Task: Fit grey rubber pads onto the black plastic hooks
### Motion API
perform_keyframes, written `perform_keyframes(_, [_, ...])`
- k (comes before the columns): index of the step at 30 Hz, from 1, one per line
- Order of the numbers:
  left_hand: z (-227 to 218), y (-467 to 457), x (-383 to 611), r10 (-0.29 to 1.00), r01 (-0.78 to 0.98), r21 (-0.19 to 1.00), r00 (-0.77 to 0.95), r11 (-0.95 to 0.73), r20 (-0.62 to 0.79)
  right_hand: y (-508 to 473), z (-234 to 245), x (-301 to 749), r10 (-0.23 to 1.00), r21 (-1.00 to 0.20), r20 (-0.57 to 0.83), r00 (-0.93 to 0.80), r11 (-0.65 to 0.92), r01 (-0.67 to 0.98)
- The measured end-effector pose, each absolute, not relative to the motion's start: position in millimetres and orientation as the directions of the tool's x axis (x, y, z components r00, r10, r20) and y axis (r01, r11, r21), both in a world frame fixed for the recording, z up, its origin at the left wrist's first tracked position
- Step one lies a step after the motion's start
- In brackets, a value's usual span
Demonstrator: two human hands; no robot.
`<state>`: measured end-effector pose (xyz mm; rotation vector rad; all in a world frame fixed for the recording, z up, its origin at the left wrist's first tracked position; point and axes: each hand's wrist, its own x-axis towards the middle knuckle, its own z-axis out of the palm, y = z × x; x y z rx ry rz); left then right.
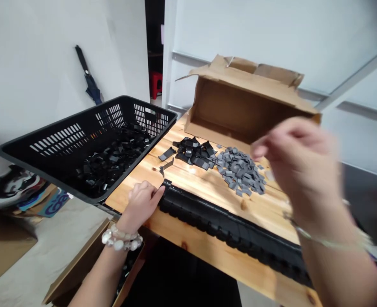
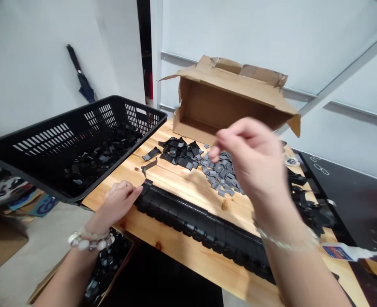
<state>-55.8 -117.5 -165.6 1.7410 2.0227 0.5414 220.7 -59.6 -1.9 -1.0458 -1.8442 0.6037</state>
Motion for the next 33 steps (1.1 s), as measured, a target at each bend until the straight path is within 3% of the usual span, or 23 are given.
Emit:
perform_keyframes(3, [-161.3,-115.8,-53.7,0.987,0.852,0.500,-0.118,0.156,-0.106,-9.5,-36.0,202.1,0.904,-0.715,0.248,-0.349,0.414,0.563])
perform_keyframes(5, [-161.5,-115.8,-55.7,0.987,0.845,0.511,-0.114,0.158,-0.117,18.8,-60.2,202.7,0.931,-0.449,0.120,-0.345,0.361,0.817])
perform_keyframes(6, [-162.0,-116.9,-57.7,0.988,0.834,0.530,-0.109,0.153,-0.113,28.8,-70.5,207.2,0.938,-0.385,0.103,-0.330,0.344,0.856])
perform_keyframes(12, [-157.2,-140.6,-74.4,0.985,0.602,0.783,-0.145,0.160,-0.090,35.2,-109.1,256.0,0.961,-0.164,-0.068,-0.268,0.254,0.953])
perform_keyframes(15, [-149.2,-156.4,-73.0,0.971,0.388,0.894,-0.163,0.225,-0.174,24.5,-122.5,267.6,0.970,-0.093,-0.054,-0.238,0.233,0.968])
perform_keyframes(18, [-141.3,-172.2,-60.5,0.960,0.090,0.958,-0.097,0.272,-0.264,17.2,-129.9,269.2,0.972,-0.075,-0.026,-0.236,0.233,0.970])
perform_keyframes(20, [-137.8,-183.1,-48.8,0.960,-0.020,0.963,-0.063,0.270,-0.271,14.7,-131.4,268.8,0.967,-0.091,-0.021,-0.252,0.249,0.964])
perform_keyframes(28, [-132.1,-221.6,-1.0,0.955,-0.111,0.950,0.081,0.294,-0.286,12.5,-133.3,266.4,0.969,-0.201,0.075,-0.234,0.244,0.949])
perform_keyframes(33, [-133.6,-237.6,24.8,0.943,-0.150,0.933,0.127,0.326,-0.309,-17.3,-109.3,269.3,0.974,-0.334,0.134,-0.183,0.218,0.917])
